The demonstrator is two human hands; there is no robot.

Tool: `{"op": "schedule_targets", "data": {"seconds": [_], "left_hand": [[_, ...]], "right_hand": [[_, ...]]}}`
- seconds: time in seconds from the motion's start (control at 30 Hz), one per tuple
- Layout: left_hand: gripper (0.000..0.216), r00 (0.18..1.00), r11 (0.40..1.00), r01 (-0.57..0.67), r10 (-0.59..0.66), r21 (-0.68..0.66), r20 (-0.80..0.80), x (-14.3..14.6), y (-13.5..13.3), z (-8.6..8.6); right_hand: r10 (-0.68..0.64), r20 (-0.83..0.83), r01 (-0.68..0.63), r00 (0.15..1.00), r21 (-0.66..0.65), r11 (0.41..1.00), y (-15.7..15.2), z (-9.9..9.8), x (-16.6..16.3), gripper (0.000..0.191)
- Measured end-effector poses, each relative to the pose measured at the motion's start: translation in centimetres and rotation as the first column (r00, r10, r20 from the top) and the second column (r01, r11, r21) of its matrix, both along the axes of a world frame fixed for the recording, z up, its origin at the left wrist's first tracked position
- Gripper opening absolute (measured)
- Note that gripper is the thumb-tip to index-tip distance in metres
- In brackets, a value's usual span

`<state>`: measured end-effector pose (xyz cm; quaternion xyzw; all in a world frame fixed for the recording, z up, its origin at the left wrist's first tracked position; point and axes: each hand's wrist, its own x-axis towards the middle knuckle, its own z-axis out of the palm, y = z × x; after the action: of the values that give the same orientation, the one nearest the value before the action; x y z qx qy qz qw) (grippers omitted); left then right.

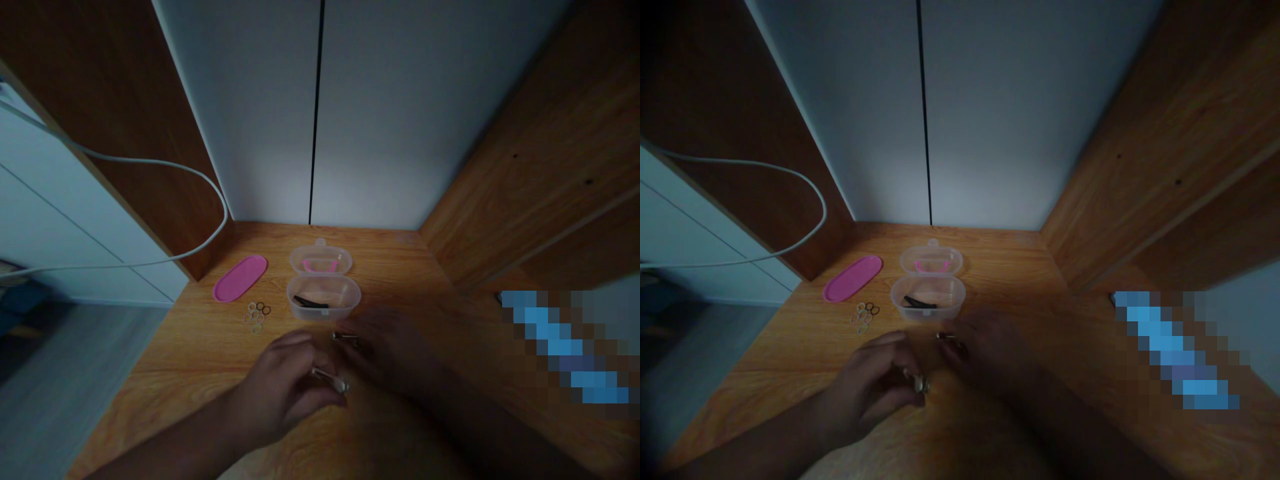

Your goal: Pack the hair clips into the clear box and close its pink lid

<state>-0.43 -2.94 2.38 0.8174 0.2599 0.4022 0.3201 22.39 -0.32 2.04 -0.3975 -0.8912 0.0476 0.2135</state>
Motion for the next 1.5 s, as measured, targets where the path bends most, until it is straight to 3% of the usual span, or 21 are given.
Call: {"op": "schedule_targets", "data": {"seconds": [0.17,0.33,0.4,0.5,0.63,0.73,0.83,0.93,1.17,1.33,1.5], "left_hand": [[0.019,0.961,0.925,-0.13,0.205,-0.356,0.183,0.0,0.0,-1.1],[0.01,0.927,0.905,-0.125,0.252,-0.405,0.276,0.3,-0.2,-1.2],[0.019,0.919,0.906,-0.114,0.252,-0.408,0.302,0.3,-0.2,-1.0],[0.026,0.924,0.893,-0.074,0.228,-0.444,0.305,0.4,-0.1,-0.8],[0.018,0.944,0.847,-0.042,0.207,-0.53,0.256,0.5,0.2,-0.7],[0.014,0.925,0.79,0.034,0.207,-0.613,0.319,0.6,0.3,-0.6],[0.015,0.895,0.74,0.145,0.185,-0.657,0.406,0.7,0.4,-0.4],[0.02,0.893,0.728,0.181,0.16,-0.661,0.421,0.6,0.5,-0.1],[0.026,0.898,0.691,0.162,0.192,-0.705,0.395,0.5,0.5,-0.2],[0.031,0.886,0.666,0.171,0.218,-0.726,0.409,0.6,0.5,-0.1],[0.03,0.894,0.676,0.13,0.237,-0.725,0.381,0.6,0.5,0.1]], "right_hand": [[0.077,0.019,-0.077,0.997,-0.024,0.997,-0.1,0.2,-0.5,0.011],[0.153,-0.166,-0.13,0.974,0.138,0.982,-0.4,0.9,-0.2,0.015],[0.136,-0.32,-0.113,0.938,0.088,0.99,-0.6,0.8,0.1,0.014],[-0.016,-0.546,-0.08,0.838,-0.152,0.985,-0.9,0.1,0.2,0.016],[-0.254,-0.703,-0.079,0.665,-0.404,0.911,-1.3,-0.6,-0.4,0.027],[-0.371,-0.797,-0.254,0.476,-0.529,0.81,-1.6,0.0,-1.5,0.032],[-0.434,-0.809,-0.403,0.396,-0.578,0.71,-1.9,0.6,-2.6,0.029],[-0.484,-0.804,-0.462,0.345,-0.594,0.658,-2.0,0.5,-3.3,0.025],[-0.553,-0.755,-0.469,0.352,-0.653,0.595,-2.3,0.8,-3.9,0.029],[-0.56,-0.757,-0.415,0.337,-0.653,0.633,-2.3,0.8,-3.9,0.03],[-0.562,-0.75,-0.409,0.349,-0.662,0.629,-2.1,0.7,-3.9,0.032]]}}
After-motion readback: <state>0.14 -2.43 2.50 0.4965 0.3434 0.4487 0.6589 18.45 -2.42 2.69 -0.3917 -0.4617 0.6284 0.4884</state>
